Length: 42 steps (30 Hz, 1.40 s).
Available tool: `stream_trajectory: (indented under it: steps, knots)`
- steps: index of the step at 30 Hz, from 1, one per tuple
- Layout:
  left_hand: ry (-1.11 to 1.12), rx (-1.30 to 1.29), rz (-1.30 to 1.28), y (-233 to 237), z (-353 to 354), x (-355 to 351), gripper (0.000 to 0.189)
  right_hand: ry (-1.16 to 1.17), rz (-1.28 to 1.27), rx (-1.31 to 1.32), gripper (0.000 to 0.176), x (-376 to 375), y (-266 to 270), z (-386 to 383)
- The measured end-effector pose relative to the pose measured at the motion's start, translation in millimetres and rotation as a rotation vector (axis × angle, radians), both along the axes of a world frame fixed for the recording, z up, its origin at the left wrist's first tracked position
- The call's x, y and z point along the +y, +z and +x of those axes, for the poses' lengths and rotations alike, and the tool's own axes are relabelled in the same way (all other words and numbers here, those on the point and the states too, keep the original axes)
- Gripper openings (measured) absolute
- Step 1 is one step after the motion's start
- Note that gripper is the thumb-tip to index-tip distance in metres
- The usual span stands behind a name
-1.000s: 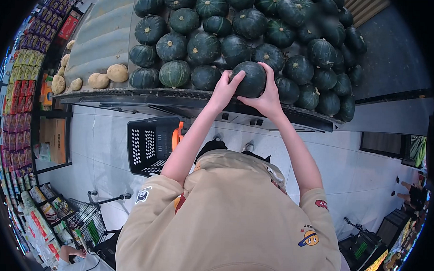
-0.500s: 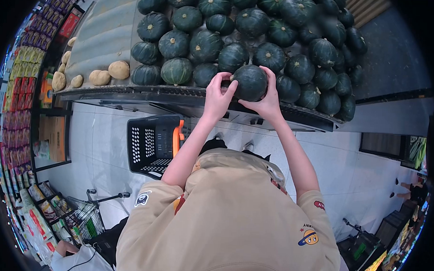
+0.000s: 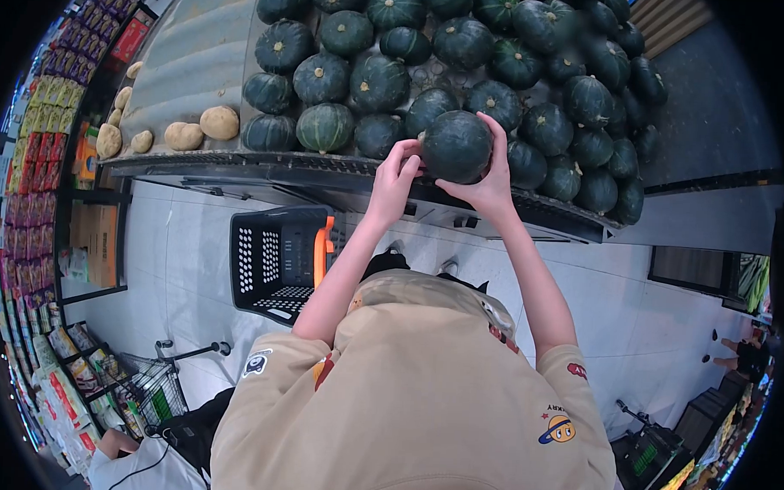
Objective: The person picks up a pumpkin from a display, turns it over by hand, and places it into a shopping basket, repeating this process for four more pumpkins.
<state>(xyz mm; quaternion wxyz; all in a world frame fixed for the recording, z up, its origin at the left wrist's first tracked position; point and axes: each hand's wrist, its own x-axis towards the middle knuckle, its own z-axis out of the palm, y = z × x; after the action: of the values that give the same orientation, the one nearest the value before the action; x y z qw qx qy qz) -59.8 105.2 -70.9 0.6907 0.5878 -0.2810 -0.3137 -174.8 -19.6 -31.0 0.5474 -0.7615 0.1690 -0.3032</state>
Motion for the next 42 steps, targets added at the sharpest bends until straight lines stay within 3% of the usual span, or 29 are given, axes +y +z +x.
stream_trajectory:
  steps: [4, 10, 13, 14, 15, 16, 19, 26, 29, 31, 32, 34, 39, 42]
  knots:
    - [-0.028, -0.047, 0.046, -6.3, -2.1, 1.1, 0.031, 0.003, 0.019, -0.055, 0.101, -7.6, 11.7, 6.7]
    - [0.046, -0.436, 0.112, 7.0, -6.7, 2.3, 0.035, -0.04, 0.048, -0.121, 0.103, -14.2, 23.8, 16.9]
    - [0.031, -0.286, 0.008, 13.1, -4.4, -1.3, 0.045, -0.021, 0.02, -0.167, 0.104, -15.2, 27.6, 17.2]
    - [0.064, -0.239, -0.062, 19.9, -5.0, -2.5, 0.049, -0.02, 0.018, -0.168, 0.104, -15.1, 30.6, 17.0]
    - [0.036, -0.194, -0.106, 26.3, -4.5, -4.3, 0.067, -0.017, -0.012, -0.163, 0.104, -14.1, 34.9, 16.2]
    - [0.036, -0.195, -0.106, 39.6, -6.8, -6.0, 0.067, -0.014, -0.041, -0.159, 0.105, -13.2, 38.1, 15.9]
    - [0.028, -0.287, -0.1, 69.8, -14.6, -12.0, 0.099, -0.035, -0.027, -0.144, 0.101, -9.4, 41.9, 18.0]
    - [0.129, -0.31, -0.111, 82.4, -15.4, -35.8, 0.09, -0.085, -0.149, -0.134, 0.104, -11.6, 40.1, 22.1]
    - [0.049, -0.081, -0.299, 76.6, -11.2, -39.1, 0.075, -0.075, -0.162, -0.209, 0.106, -16.7, 38.6, 20.9]
    - [-0.115, 0.485, -0.38, 72.9, -8.9, -37.4, 0.058, -0.026, -0.053, -0.252, 0.107, -15.3, 38.8, 18.1]
    - [-0.118, 0.482, -0.381, 65.5, -8.8, -37.5, 0.058, -0.028, -0.055, -0.255, 0.107, -15.0, 37.0, 17.1]
    - [-0.385, 0.821, -0.512, 51.3, -9.3, -36.5, 0.049, 0.026, -0.025, -0.214, 0.107, -13.1, 33.8, 15.6]
    - [-0.386, 0.749, -0.483, 42.8, -8.2, -35.8, 0.051, 0.029, -0.065, -0.225, 0.104, -14.2, 35.6, 14.5]
    - [-0.287, 0.671, -0.414, 54.6, -5.0, -31.0, 0.049, 0.032, 0.053, -0.261, 0.102, -15.8, 35.0, 14.6]
